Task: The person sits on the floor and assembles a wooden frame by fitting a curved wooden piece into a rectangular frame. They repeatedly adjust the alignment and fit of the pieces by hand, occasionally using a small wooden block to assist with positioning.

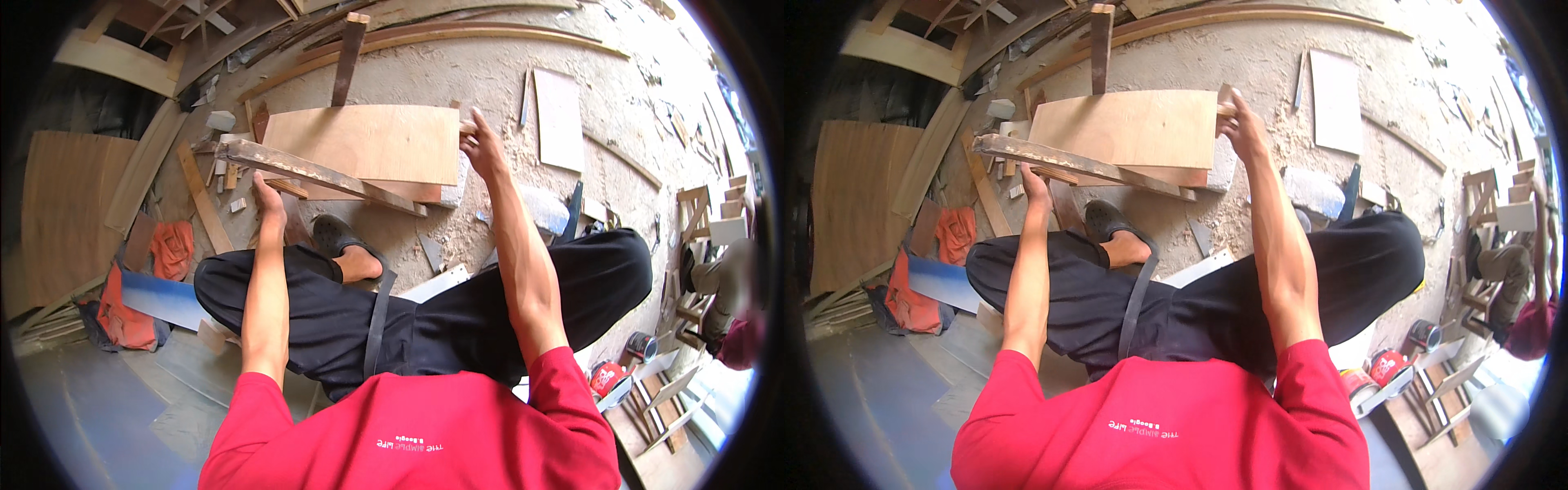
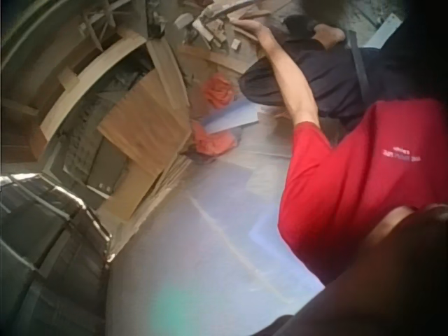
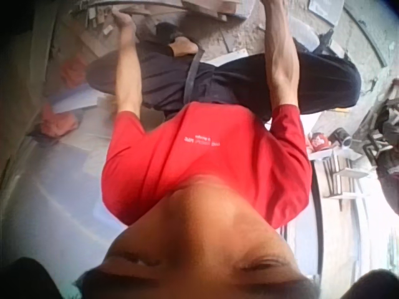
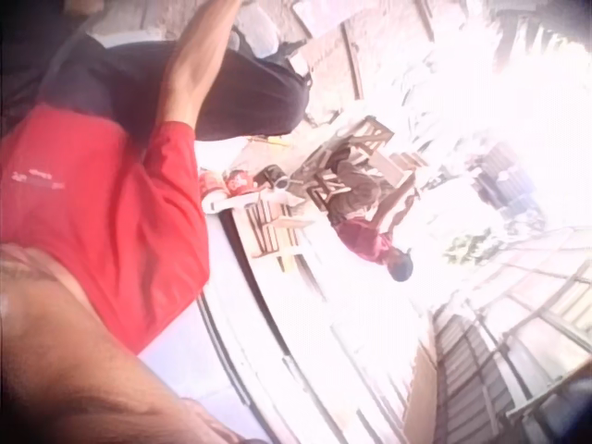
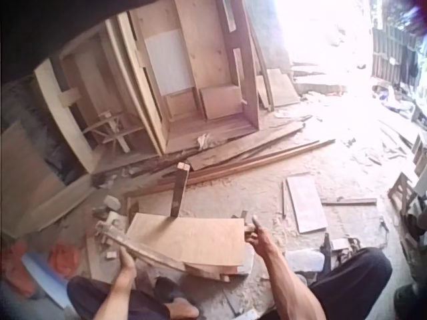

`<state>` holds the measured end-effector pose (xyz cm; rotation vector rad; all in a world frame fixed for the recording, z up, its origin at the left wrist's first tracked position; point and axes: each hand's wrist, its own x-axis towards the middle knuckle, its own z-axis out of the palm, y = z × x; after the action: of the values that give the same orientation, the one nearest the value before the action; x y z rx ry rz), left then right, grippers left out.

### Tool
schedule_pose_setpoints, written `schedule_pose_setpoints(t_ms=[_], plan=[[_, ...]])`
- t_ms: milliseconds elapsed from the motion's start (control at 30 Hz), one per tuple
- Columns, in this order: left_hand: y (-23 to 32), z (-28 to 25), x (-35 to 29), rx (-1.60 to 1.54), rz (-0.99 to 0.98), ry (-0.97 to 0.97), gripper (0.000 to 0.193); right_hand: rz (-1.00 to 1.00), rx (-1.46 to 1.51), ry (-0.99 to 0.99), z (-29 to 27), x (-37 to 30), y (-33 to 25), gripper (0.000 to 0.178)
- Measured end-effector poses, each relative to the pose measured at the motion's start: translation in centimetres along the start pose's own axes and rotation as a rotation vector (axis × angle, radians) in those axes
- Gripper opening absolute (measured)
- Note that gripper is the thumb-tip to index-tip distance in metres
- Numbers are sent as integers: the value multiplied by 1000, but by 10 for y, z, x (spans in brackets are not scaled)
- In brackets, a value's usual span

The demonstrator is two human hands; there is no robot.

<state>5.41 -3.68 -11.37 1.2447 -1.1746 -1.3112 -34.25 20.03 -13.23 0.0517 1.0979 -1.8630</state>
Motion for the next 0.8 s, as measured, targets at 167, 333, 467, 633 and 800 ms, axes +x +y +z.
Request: schedule_pose_setpoints(t_ms=[167,333,467,633,800], plan=[[-10,-8,-1,188,175,69,57,-135,112,408,-31,-14,18,39],[-16,4,-11,316,209,203,59,-156,-51,490,-94,-23,44,32],[-31,-14,8,360,366,120,52,-26,-632,496,-96,-45,75,27],[-10,12,-12,297,420,124,45,-236,-1711,437,-32,-72,79,39],[10,25,-13,237,454,85,42,-684,-1442,-293,38,-83,94,50]])
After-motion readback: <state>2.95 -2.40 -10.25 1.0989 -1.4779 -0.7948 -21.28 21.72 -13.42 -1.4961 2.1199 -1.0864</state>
